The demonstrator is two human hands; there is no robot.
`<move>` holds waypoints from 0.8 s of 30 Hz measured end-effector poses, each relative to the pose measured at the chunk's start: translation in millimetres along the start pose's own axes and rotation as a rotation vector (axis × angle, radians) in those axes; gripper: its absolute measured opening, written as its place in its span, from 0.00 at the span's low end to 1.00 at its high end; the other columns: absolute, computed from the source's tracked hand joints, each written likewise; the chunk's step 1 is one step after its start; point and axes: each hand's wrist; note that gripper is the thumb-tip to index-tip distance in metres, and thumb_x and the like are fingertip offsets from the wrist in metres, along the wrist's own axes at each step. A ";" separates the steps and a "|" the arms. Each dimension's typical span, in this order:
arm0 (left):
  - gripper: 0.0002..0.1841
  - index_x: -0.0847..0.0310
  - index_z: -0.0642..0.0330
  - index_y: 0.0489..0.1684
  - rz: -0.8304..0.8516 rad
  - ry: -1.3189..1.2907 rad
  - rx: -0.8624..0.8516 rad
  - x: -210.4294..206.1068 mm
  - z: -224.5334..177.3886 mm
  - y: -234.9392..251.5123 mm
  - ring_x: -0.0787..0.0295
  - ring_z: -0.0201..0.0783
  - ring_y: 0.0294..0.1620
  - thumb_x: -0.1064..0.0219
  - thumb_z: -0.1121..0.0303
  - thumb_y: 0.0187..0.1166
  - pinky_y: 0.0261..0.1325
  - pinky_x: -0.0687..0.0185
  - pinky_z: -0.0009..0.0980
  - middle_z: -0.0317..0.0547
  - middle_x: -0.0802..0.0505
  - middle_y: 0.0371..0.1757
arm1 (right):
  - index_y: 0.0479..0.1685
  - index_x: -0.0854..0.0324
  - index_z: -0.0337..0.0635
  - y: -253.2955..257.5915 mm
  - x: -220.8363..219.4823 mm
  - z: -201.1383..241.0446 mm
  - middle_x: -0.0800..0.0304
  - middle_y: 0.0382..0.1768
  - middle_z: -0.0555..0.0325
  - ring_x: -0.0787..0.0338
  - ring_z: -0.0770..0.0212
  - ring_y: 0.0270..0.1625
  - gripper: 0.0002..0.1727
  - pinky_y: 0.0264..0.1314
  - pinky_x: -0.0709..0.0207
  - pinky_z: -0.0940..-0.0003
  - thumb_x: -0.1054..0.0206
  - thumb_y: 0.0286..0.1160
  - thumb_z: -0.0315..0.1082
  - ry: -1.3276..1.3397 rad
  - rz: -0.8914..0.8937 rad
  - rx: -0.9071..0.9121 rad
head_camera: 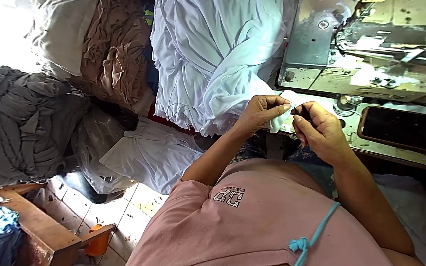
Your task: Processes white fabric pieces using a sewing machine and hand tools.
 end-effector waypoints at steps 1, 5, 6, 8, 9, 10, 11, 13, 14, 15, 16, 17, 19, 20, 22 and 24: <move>0.07 0.14 0.69 0.40 0.001 -0.001 -0.001 0.1 0.2 0.2 0.13 0.20 0.32 0.39 0.82 0.79 0.41 0.16 0.20 0.35 0.08 0.31 | 0.51 0.26 0.42 0.2 -0.1 -0.1 0.25 0.24 0.68 0.26 0.79 0.16 0.07 0.18 0.29 0.85 0.46 0.88 0.33 0.003 0.003 -0.005; 0.06 0.14 0.68 0.38 0.004 0.010 0.003 0.6 -0.6 0.7 0.14 0.20 0.31 0.38 0.82 0.79 0.40 0.17 0.20 0.34 0.09 0.30 | 0.50 0.26 0.42 1.3 -0.2 -1.7 0.25 0.23 0.68 0.26 0.78 0.16 0.06 0.18 0.28 0.84 0.46 0.88 0.33 -0.018 0.012 0.016; 0.06 0.14 0.68 0.38 0.004 0.019 0.004 0.6 -1.4 0.6 0.15 0.19 0.31 0.38 0.81 0.80 0.39 0.17 0.19 0.33 0.09 0.30 | 0.50 0.25 0.42 1.5 0.2 -2.3 0.25 0.23 0.68 0.26 0.78 0.17 0.06 0.19 0.28 0.84 0.45 0.88 0.33 -0.033 0.016 0.030; 0.07 0.14 0.67 0.37 0.004 0.019 0.004 0.8 -1.6 0.1 0.15 0.19 0.30 0.38 0.81 0.80 0.38 0.17 0.19 0.33 0.10 0.29 | 0.50 0.25 0.41 1.6 0.5 -2.2 0.25 0.23 0.67 0.25 0.79 0.17 0.07 0.19 0.27 0.85 0.45 0.88 0.34 -0.055 0.017 0.048; 0.07 0.14 0.67 0.36 0.003 0.016 0.003 0.8 -1.6 0.2 0.15 0.19 0.30 0.38 0.81 0.80 0.38 0.17 0.19 0.33 0.10 0.29 | 0.50 0.25 0.41 1.6 0.4 -2.0 0.24 0.23 0.67 0.25 0.79 0.17 0.07 0.19 0.27 0.85 0.44 0.88 0.34 -0.062 0.016 0.053; 0.07 0.14 0.67 0.36 0.002 0.014 0.002 0.7 -1.2 0.2 0.15 0.19 0.29 0.38 0.81 0.80 0.37 0.18 0.19 0.32 0.10 0.28 | 0.50 0.25 0.41 1.5 0.1 -1.9 0.24 0.24 0.67 0.25 0.79 0.18 0.07 0.20 0.27 0.85 0.43 0.89 0.34 -0.072 0.012 0.057; 0.07 0.14 0.67 0.36 0.000 0.011 0.002 0.6 -0.7 0.3 0.15 0.19 0.29 0.38 0.81 0.80 0.37 0.18 0.19 0.32 0.10 0.28 | 0.49 0.24 0.40 1.6 -0.4 -2.0 0.24 0.24 0.67 0.25 0.79 0.18 0.07 0.20 0.27 0.85 0.43 0.89 0.34 -0.084 0.003 0.064; 0.07 0.14 0.66 0.35 -0.005 0.007 0.006 0.2 -0.1 1.0 0.16 0.19 0.28 0.38 0.81 0.80 0.36 0.18 0.18 0.32 0.10 0.27 | 0.48 0.24 0.39 2.4 -1.0 -3.8 0.22 0.24 0.66 0.24 0.79 0.18 0.07 0.21 0.26 0.85 0.42 0.88 0.33 -0.104 -0.011 0.082; 0.07 0.14 0.66 0.34 -0.007 0.002 0.010 0.2 0.2 0.9 0.16 0.19 0.28 0.38 0.81 0.80 0.36 0.18 0.18 0.31 0.10 0.26 | 0.47 0.23 0.38 2.7 -1.4 -5.2 0.22 0.25 0.66 0.24 0.80 0.19 0.07 0.22 0.26 0.86 0.42 0.88 0.33 -0.106 -0.019 0.093; 0.07 0.14 0.66 0.34 -0.006 -0.002 0.014 0.3 0.6 0.7 0.15 0.19 0.28 0.38 0.81 0.80 0.36 0.18 0.19 0.31 0.10 0.26 | 0.47 0.23 0.38 2.8 -2.0 -6.6 0.21 0.26 0.66 0.23 0.80 0.20 0.07 0.24 0.26 0.87 0.41 0.88 0.32 -0.098 -0.027 0.104; 0.07 0.14 0.66 0.34 -0.006 -0.006 0.017 0.4 1.0 0.8 0.15 0.19 0.28 0.38 0.80 0.80 0.36 0.18 0.19 0.31 0.10 0.26 | 0.47 0.23 0.38 2.8 -2.6 -7.9 0.20 0.27 0.66 0.22 0.80 0.22 0.06 0.25 0.26 0.87 0.41 0.88 0.32 -0.083 -0.033 0.109; 0.07 0.14 0.66 0.34 -0.007 -0.008 0.018 0.3 1.3 0.9 0.16 0.19 0.28 0.38 0.80 0.80 0.36 0.18 0.19 0.31 0.11 0.26 | 0.47 0.23 0.38 3.0 -3.2 -9.1 0.20 0.27 0.66 0.22 0.81 0.22 0.06 0.26 0.25 0.88 0.41 0.88 0.31 -0.062 -0.036 0.111; 0.07 0.14 0.66 0.34 -0.004 -0.012 0.024 0.4 1.9 0.9 0.16 0.19 0.28 0.38 0.80 0.80 0.36 0.18 0.19 0.32 0.11 0.26 | 0.45 0.23 0.39 4.0 -3.7 -12.0 0.20 0.27 0.67 0.22 0.81 0.22 0.06 0.26 0.25 0.88 0.42 0.88 0.32 -0.029 -0.039 0.106; 0.07 0.14 0.66 0.34 0.001 -0.010 0.029 0.4 2.1 0.7 0.16 0.20 0.27 0.38 0.80 0.80 0.35 0.18 0.19 0.32 0.11 0.26 | 0.43 0.23 0.41 4.9 -3.5 -13.5 0.20 0.26 0.69 0.22 0.81 0.22 0.07 0.26 0.25 0.88 0.43 0.89 0.33 -0.022 -0.044 0.103; 0.07 0.14 0.66 0.35 0.022 0.002 0.037 -0.4 2.1 0.0 0.15 0.20 0.28 0.38 0.80 0.80 0.36 0.18 0.19 0.33 0.10 0.27 | 0.38 0.22 0.43 7.6 -2.5 -16.2 0.21 0.23 0.71 0.23 0.82 0.20 0.10 0.24 0.27 0.88 0.42 0.90 0.36 -0.011 -0.071 0.103; 0.06 0.14 0.69 0.39 0.056 0.017 0.028 -0.5 2.0 -0.8 0.14 0.20 0.31 0.39 0.81 0.80 0.40 0.16 0.20 0.35 0.09 0.30 | 0.35 0.21 0.43 10.4 -1.1 -19.6 0.22 0.21 0.72 0.24 0.83 0.19 0.11 0.22 0.28 0.88 0.40 0.88 0.37 0.001 -0.100 0.116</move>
Point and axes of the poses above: each hand's wrist, its own y-axis towards the middle knuckle, its own x-axis out of the back of the hand, z = x × y
